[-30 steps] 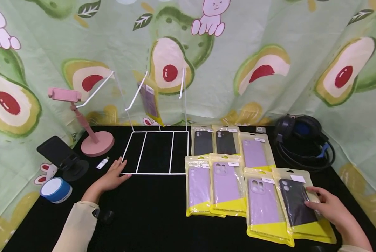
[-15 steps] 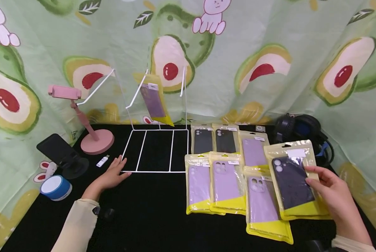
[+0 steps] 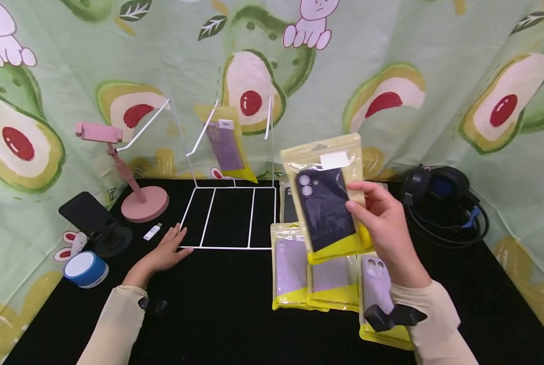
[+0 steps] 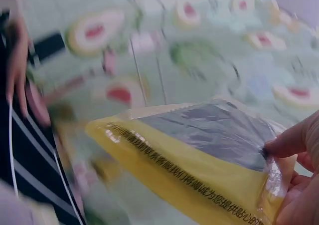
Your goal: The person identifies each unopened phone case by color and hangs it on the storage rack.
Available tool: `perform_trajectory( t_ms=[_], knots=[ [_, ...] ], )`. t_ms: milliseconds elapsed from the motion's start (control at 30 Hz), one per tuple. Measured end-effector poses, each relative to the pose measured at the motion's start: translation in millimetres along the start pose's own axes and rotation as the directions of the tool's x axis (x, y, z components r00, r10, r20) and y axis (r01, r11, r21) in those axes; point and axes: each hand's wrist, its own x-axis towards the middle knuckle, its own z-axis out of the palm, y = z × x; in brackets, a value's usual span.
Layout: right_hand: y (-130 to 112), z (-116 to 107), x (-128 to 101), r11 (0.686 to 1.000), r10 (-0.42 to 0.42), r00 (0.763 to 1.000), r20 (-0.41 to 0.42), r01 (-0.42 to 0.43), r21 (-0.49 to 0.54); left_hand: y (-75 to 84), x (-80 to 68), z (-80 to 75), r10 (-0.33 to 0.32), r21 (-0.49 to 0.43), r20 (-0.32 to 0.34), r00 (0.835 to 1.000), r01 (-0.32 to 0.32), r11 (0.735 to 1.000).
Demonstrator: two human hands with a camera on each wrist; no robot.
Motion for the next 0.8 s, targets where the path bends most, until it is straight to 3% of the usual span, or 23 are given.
perform_trajectory(
  t_ms=[167, 333, 567, 800],
  knots=[
    [-0.2, 46.5, 14.6, 1.000, -0.012, 0.997, 0.080, 0.011, 0.008, -0.4, 1.6, -0.5, -0.004, 0.000, 0.003, 1.000, 0.004, 1.000],
    [11.4, 64.9, 26.1, 0.999, 0.016, 0.997, 0.077, -0.019, 0.033, -2.8, 2.5, 1.1, -0.013, 0.016, 0.009, 1.000, 0.013, 1.000],
    [35.9, 72.6, 48.9, 0.993, 0.118, 0.993, 0.021, -0.119, 0.028, -1.4, -0.7, 0.1, -0.025, 0.001, -0.001, 1.000, 0.025, 1.000],
    [68.5, 88.9, 103.5, 0.977, 0.157, 0.980, -0.124, -0.172, -0.126, 1.1, 0.3, -0.3, -0.019, 0.013, 0.006, 1.000, 0.019, 1.000]
  ],
)
